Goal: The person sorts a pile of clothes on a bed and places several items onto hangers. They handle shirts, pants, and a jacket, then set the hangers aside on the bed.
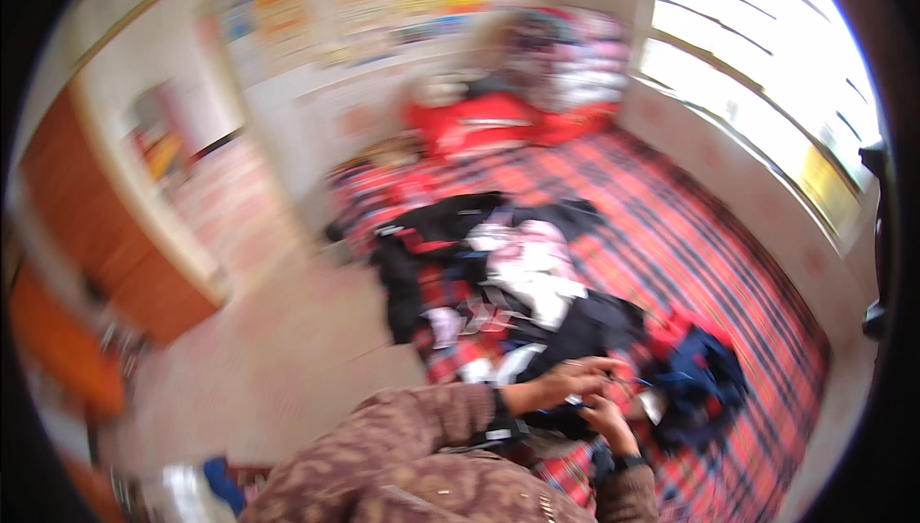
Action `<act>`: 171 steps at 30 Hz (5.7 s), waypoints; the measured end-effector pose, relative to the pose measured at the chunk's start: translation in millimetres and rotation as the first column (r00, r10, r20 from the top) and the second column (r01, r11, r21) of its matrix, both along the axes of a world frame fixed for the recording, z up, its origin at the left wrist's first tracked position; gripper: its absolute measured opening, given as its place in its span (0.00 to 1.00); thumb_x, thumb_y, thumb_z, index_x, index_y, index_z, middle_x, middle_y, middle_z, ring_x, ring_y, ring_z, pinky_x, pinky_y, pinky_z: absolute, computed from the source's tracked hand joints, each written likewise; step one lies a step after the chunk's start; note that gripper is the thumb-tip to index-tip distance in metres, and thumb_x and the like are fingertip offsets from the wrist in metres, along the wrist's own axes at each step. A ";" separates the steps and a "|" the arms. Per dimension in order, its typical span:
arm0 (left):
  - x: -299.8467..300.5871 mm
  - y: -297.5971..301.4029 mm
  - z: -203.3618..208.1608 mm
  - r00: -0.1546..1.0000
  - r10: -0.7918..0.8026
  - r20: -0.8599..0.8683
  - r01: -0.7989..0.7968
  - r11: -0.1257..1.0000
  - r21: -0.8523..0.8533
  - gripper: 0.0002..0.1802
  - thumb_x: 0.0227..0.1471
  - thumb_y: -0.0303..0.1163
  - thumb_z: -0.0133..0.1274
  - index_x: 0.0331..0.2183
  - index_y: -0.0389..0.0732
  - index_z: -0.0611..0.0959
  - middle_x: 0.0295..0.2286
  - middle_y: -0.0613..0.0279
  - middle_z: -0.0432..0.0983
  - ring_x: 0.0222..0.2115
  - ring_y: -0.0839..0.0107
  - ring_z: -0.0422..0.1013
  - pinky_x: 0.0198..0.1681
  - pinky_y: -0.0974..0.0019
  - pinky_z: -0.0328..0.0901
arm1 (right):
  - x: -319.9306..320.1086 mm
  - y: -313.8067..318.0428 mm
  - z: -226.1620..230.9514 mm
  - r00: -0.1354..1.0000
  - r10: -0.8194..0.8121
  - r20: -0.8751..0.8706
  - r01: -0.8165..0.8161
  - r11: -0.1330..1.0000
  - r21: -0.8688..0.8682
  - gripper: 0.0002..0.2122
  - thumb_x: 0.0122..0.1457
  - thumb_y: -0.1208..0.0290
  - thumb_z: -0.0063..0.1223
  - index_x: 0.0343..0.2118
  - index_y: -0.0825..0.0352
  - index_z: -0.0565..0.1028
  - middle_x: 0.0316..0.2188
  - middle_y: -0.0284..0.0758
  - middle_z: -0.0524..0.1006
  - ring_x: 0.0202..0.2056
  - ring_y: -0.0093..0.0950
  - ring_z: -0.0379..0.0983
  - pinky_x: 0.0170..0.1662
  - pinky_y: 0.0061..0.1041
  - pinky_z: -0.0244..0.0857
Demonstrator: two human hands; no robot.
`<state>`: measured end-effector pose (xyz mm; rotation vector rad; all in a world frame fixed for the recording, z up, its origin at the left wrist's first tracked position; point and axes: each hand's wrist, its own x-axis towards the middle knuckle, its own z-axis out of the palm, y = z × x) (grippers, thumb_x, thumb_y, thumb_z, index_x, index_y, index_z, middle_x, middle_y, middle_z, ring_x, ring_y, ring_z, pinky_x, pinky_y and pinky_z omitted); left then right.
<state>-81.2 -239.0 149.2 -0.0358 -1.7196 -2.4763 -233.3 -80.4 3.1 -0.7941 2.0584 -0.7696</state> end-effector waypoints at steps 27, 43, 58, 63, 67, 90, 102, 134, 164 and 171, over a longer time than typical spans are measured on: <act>137.9 -102.5 -65.7 0.825 0.508 0.247 -0.528 0.849 0.016 0.27 0.53 0.29 0.42 0.55 0.34 0.63 0.26 0.57 0.77 0.15 0.81 0.66 0.18 0.78 0.61 | 12.0 -149.3 95.1 0.979 0.146 0.143 -0.066 0.888 -0.455 0.16 0.59 0.66 0.46 0.46 0.71 0.72 0.42 0.34 0.74 0.38 0.23 0.70 0.39 0.19 0.64; 30.2 -31.7 -90.5 0.849 -0.037 0.527 0.145 0.976 -0.164 0.35 0.53 0.32 0.49 0.59 0.38 0.56 0.34 0.59 0.77 0.25 0.81 0.68 0.33 0.74 0.64 | 21.6 19.5 47.3 0.941 0.314 0.129 -0.291 0.941 -0.169 0.11 0.58 0.65 0.50 0.36 0.68 0.76 0.23 0.34 0.77 0.28 0.22 0.74 0.34 0.23 0.68; 22.9 -50.3 -142.8 0.737 0.074 0.672 0.001 0.994 -0.110 0.28 0.51 0.40 0.50 0.53 0.43 0.68 0.43 0.66 0.72 0.42 0.75 0.66 0.47 0.65 0.57 | -35.7 228.2 -84.5 0.874 -0.451 -0.181 0.481 0.857 0.184 0.15 0.56 0.61 0.49 0.42 0.65 0.73 0.29 0.39 0.77 0.33 0.33 0.75 0.36 0.28 0.68; 30.1 -71.9 -167.7 0.687 0.166 0.707 -0.100 0.986 -0.134 0.25 0.52 0.40 0.50 0.51 0.43 0.71 0.41 0.69 0.73 0.40 0.78 0.66 0.44 0.69 0.59 | -30.3 212.5 -89.4 0.743 -0.306 -0.595 0.510 0.834 0.209 0.17 0.51 0.64 0.49 0.43 0.65 0.74 0.38 0.44 0.76 0.44 0.40 0.71 0.46 0.38 0.65; 36.2 -100.7 -186.9 0.649 0.261 0.715 -0.175 0.965 -0.194 0.23 0.52 0.37 0.49 0.50 0.44 0.72 0.39 0.71 0.72 0.38 0.80 0.67 0.39 0.73 0.60 | -22.9 163.5 -73.6 0.873 -0.257 -0.414 0.362 0.912 0.196 0.17 0.49 0.64 0.50 0.41 0.64 0.75 0.37 0.44 0.76 0.43 0.40 0.72 0.46 0.37 0.65; -46.3 -308.5 -286.0 0.797 0.322 0.511 0.042 0.814 -0.579 0.19 0.43 0.32 0.49 0.40 0.40 0.79 0.38 0.51 0.75 0.42 0.58 0.71 0.47 0.63 0.63 | 66.6 -121.2 -6.6 0.984 -0.081 -0.157 0.119 0.961 0.250 0.15 0.52 0.66 0.49 0.42 0.64 0.75 0.36 0.43 0.78 0.39 0.40 0.75 0.43 0.33 0.67; -31.3 -321.7 -280.6 0.943 0.180 0.280 0.185 0.415 -0.891 0.21 0.45 0.29 0.49 0.45 0.44 0.75 0.47 0.58 0.70 0.48 0.60 0.66 0.50 0.57 0.61 | -8.1 -323.5 -66.9 0.748 -0.214 -0.628 0.064 0.965 -0.253 0.09 0.48 0.70 0.56 0.34 0.61 0.75 0.31 0.35 0.73 0.33 0.35 0.72 0.36 0.32 0.67; -93.6 -345.3 -117.5 0.898 -0.128 0.421 0.362 0.758 -0.542 0.22 0.46 0.39 0.55 0.45 0.47 0.78 0.24 0.65 0.77 0.25 0.77 0.72 0.32 0.72 0.66 | 29.2 -136.7 -18.9 0.787 -0.583 -0.202 0.574 0.812 -0.106 0.12 0.52 0.68 0.51 0.39 0.65 0.75 0.32 0.39 0.78 0.34 0.30 0.76 0.38 0.27 0.68; -44.5 -320.0 -40.6 0.993 -0.100 0.063 0.112 0.623 -0.774 0.12 0.55 0.36 0.50 0.34 0.40 0.84 0.17 0.65 0.76 0.18 0.80 0.70 0.24 0.74 0.65 | 19.1 -167.1 37.5 0.713 -0.700 0.041 0.659 0.649 -0.380 0.16 0.48 0.78 0.54 0.42 0.64 0.76 0.34 0.29 0.79 0.36 0.23 0.73 0.45 0.22 0.63; -37.5 -361.9 -18.4 0.967 -0.171 0.189 0.236 0.881 -0.409 0.17 0.59 0.36 0.43 0.40 0.35 0.80 0.19 0.69 0.72 0.19 0.85 0.63 0.22 0.81 0.57 | 17.3 -157.3 42.6 0.811 -0.369 0.454 0.531 0.791 -0.304 0.23 0.42 0.83 0.46 0.47 0.66 0.73 0.35 0.27 0.74 0.37 0.19 0.67 0.44 0.19 0.62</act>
